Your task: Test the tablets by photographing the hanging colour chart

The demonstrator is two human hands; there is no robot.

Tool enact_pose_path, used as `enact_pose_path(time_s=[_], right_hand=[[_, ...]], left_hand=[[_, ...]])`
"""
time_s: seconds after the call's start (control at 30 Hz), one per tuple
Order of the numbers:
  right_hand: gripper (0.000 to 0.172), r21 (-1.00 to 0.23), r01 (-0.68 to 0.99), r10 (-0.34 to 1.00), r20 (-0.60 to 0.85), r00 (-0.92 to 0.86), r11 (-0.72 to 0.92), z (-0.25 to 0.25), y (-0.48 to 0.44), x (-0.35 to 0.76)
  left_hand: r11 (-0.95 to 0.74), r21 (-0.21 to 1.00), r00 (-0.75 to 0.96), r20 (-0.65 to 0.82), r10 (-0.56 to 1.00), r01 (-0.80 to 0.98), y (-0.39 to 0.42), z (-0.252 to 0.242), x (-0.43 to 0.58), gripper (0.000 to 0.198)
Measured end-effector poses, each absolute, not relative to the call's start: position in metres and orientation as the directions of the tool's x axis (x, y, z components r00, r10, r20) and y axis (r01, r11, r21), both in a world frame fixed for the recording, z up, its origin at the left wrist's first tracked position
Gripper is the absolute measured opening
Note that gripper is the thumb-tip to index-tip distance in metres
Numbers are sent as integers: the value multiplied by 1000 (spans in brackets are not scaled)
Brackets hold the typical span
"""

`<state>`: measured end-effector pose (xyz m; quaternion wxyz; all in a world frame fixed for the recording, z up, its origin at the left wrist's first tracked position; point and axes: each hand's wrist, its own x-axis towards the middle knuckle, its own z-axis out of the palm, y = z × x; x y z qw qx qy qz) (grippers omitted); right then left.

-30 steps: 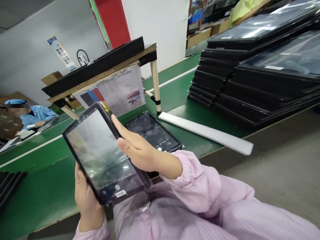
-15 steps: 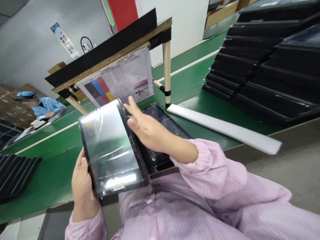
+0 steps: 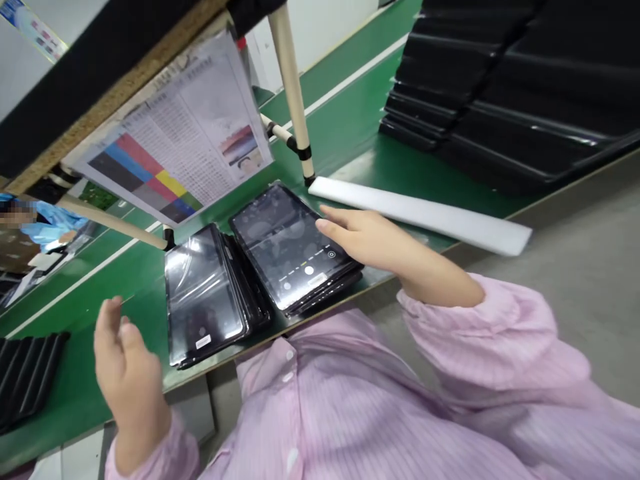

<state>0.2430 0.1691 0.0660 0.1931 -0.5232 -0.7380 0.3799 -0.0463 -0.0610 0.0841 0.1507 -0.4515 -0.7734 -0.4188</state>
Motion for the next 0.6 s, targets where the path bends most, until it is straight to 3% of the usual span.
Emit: enact_pose_path(time_s=[0.1,0.2,0.27,0.43,0.6], right_hand=[[67,-795,585,916,-102,-389,160,69,168,244],[62,-797,577,912,-87,-401,178,73,171,244],[59,-800,568,902,-82,-423,194,78,173,244],[53,-841,518,901,-93,-423,156,96,167,243],[52,-988,143,934,-109,-339,-63,97,171,235]], left_hand=[[59,211,-146,425,893,976,-53,89,24,50],[70,4,-70,186,980,998,-23,82,72,52],[86,-5,-85,78,993,996,-4,77,81,54],[71,122,-65,-48,997,990,13,80,70,63],[117,180,-96,-121,988,977,13,90,66,71]])
